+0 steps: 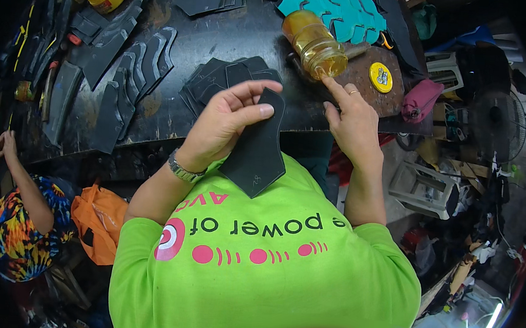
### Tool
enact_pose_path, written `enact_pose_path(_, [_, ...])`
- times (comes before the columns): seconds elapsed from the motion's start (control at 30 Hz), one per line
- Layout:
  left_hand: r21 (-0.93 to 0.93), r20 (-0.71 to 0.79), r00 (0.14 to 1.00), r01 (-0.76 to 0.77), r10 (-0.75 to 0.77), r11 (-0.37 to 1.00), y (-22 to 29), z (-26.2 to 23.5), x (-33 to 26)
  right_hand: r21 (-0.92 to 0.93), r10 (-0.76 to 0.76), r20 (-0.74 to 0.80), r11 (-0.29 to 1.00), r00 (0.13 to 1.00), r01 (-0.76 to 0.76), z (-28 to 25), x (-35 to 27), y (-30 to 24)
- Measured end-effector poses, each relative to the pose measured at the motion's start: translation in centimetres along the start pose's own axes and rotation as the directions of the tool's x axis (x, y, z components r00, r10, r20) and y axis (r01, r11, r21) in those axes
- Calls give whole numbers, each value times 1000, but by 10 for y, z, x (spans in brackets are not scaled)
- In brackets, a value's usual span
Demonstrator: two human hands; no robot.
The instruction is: The person picks up black and teal cut pieces from a cluttered work table, turns them over, and stacks them by color. They handle the pieces one at a time, occasionally shifting other items on the table to reach the next piece.
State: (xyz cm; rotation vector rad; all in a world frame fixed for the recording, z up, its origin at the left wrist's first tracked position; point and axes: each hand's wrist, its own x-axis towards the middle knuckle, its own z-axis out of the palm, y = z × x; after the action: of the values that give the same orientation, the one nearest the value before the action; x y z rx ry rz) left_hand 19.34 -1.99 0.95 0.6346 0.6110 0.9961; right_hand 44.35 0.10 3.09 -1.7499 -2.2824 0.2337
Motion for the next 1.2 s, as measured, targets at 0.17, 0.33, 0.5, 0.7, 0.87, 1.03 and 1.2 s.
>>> enact_pose_path(0.17, [84,11,965,260,-262,962,-11,-5,-13,238,-97,-263,958,960,162,-30,-1,-7])
enact_pose_path(0.33, [277,15,987,148,-159,949,-6,-6,-13,648,-92,-485,630,870,428,-33,-12,-32])
enact_pose_path(0.5, [382,50,999,-25,7,924,6,0,-5,715,-212,-310,591,927,374,-4,9,-40])
enact_pose_path(0.7, [393,58,998,-17,-6,919,10,-1,-6,695,-218,-254,637,942,334,6,13,-41])
enact_pose_path(0.87, [409,97,994,-89,54,908,5,-5,-5,635,-223,-328,668,918,389,12,14,-42])
enact_pose_path(1.03, [238,16,1000,-20,16,971,8,-12,-6,587,-212,-419,678,883,442,11,9,-36])
enact_pose_path(1.2, [266,-26,998,-46,54,963,10,-10,-1,582,-181,-502,653,846,485,11,9,-33])
